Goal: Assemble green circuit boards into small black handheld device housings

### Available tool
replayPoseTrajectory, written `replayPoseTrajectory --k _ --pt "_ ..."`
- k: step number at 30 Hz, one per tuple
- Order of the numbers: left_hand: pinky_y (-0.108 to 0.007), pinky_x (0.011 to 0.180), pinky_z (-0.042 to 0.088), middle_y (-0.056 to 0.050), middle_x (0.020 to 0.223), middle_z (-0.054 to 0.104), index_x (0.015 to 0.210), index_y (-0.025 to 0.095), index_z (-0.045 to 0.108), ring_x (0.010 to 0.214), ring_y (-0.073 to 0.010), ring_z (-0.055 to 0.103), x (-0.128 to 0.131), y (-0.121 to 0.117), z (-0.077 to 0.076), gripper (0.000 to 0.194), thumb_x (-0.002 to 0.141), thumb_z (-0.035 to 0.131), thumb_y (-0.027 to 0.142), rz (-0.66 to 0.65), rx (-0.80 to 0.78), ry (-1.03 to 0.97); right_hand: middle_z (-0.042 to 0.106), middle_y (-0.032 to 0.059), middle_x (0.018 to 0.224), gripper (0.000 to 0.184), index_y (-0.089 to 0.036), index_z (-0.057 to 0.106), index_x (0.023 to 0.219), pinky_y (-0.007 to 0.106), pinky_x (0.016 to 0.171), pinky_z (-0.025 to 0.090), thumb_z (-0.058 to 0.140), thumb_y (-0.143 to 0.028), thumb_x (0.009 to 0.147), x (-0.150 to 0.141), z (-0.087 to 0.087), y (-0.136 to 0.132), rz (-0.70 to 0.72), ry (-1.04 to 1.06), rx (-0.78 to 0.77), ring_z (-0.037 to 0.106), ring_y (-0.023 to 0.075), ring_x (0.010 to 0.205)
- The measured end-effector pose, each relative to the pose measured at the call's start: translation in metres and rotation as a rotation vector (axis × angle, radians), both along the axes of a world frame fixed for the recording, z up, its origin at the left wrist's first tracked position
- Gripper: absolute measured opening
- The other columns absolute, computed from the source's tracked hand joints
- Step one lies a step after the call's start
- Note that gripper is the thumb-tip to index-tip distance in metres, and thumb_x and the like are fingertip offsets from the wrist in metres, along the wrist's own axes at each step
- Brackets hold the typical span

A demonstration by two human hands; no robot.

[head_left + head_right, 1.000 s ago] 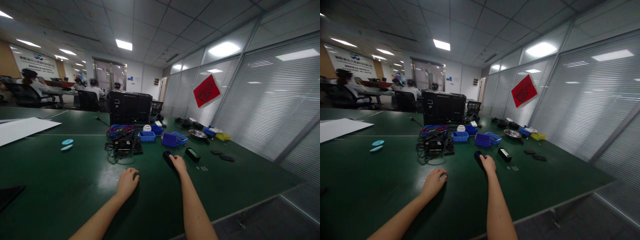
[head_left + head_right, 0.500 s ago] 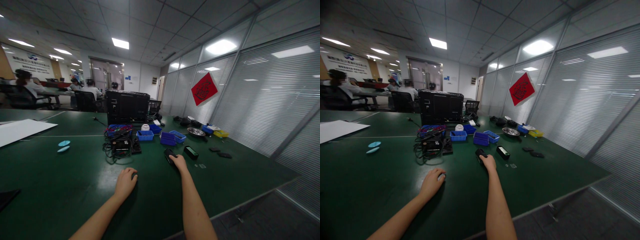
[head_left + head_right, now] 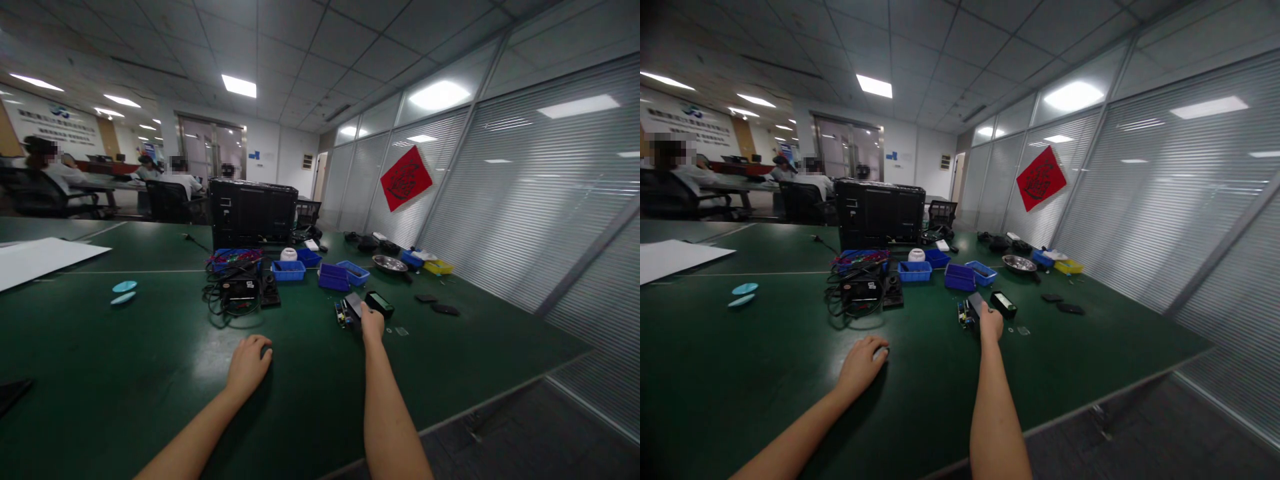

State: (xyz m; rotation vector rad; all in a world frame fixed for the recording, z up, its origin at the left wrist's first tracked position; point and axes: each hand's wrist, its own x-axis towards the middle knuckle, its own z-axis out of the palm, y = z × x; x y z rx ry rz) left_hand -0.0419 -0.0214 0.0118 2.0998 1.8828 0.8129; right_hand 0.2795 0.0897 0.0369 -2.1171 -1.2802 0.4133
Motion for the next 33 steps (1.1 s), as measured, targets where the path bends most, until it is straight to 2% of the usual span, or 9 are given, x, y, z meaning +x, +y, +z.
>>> replayPoseTrajectory --k 4,8,11,14,20,24,29,31,33 --pt "-0.030 0.089 0.033 -0.003 0.101 0.060 0.093 0.021 0.062 0.097 -0.0176 0.050 0.000 0.000 -0.001 0.024 0.079 0.044 0.027 -0.006 0.018 -0.001 0.066 0.0150 0.090 0.059 -0.006 0.054 0.114 0.031 0.069 0.049 0.032 -0.051 0.082 0.000 0.006 -0.003 -0.116 0.076 0.061 0.063 0.0256 0.082" --pt "-0.030 0.088 0.033 -0.002 0.101 0.060 0.094 0.022 0.062 0.097 -0.0181 0.050 0.000 0.000 0.001 0.024 0.079 0.044 0.027 0.003 -0.011 -0.007 0.065 0.0081 0.082 0.052 -0.013 0.048 0.113 0.029 0.056 0.052 0.025 -0.051 0.085 -0.012 0.015 -0.004 -0.178 0.503 0.286 0.064 0.0198 0.072" --pt "-0.030 0.089 0.033 -0.002 0.101 0.060 0.094 0.021 0.062 0.098 -0.0185 0.050 0.000 0.000 0.002 0.024 0.079 0.044 0.027 0.002 -0.016 -0.004 0.062 0.0041 0.071 0.041 -0.018 0.049 0.100 0.025 0.045 0.049 0.032 -0.052 0.084 -0.028 0.020 -0.006 -0.051 0.866 0.383 0.062 0.0167 0.061" --pt "-0.030 0.089 0.033 -0.002 0.102 0.060 0.094 0.022 0.062 0.099 -0.0184 0.049 0.000 -0.001 0.002 0.024 0.079 0.044 0.027 0.005 -0.023 -0.001 0.058 0.0011 0.062 0.031 -0.018 0.048 0.089 0.019 0.036 0.042 0.043 -0.048 0.080 -0.048 0.020 -0.009 0.158 1.016 0.255 0.059 0.0136 0.050" --pt "-0.031 0.091 0.033 -0.004 0.110 0.058 0.109 0.021 0.055 0.102 -0.0194 0.049 0.001 0.003 0.000 0.034 0.077 0.047 0.028 0.031 -0.023 0.013 0.052 -0.0032 0.049 0.018 -0.017 0.050 0.086 0.013 0.027 0.028 0.044 -0.033 0.079 -0.079 0.007 -0.016 0.457 0.922 -0.091 0.053 0.0111 0.036" --pt "-0.031 0.094 0.032 -0.004 0.121 0.052 0.124 0.020 0.042 0.107 -0.0198 0.047 0.009 0.009 0.003 0.053 0.072 0.051 0.024 0.029 -0.007 -0.012 0.051 -0.0025 0.045 0.015 -0.015 0.053 0.080 0.013 0.024 0.023 0.043 -0.025 0.075 -0.087 -0.002 -0.016 0.529 0.871 -0.197 0.053 0.0134 0.032" --pt "-0.031 0.098 0.028 -0.001 0.139 0.032 0.133 0.026 0.027 0.120 -0.0196 0.037 0.032 0.015 0.011 0.075 0.065 0.058 0.019 -0.100 0.008 -0.052 0.055 -0.0018 0.048 0.021 -0.015 0.055 0.085 0.013 0.025 0.025 0.041 -0.025 0.073 -0.088 -0.009 -0.014 0.594 0.822 -0.248 0.053 0.0119 0.033" --pt "-0.031 0.097 0.029 -0.001 0.140 0.029 0.132 0.028 0.027 0.121 -0.0197 0.036 0.042 0.019 0.011 0.077 0.063 0.059 0.017 -0.138 0.006 -0.053 0.055 -0.0015 0.048 0.023 -0.015 0.056 0.086 0.014 0.026 0.026 0.041 -0.026 0.073 -0.089 -0.009 -0.015 0.618 0.790 -0.262 0.053 0.0120 0.034" --pt "-0.030 0.095 0.031 -0.003 0.134 0.038 0.128 0.027 0.034 0.118 -0.0188 0.039 0.051 0.024 0.009 0.069 0.064 0.057 0.015 -0.168 0.016 -0.062 0.056 -0.0007 0.048 0.024 -0.014 0.057 0.084 0.015 0.028 0.029 0.039 -0.025 0.073 -0.090 -0.008 -0.016 0.630 0.708 -0.263 0.054 0.0122 0.036"
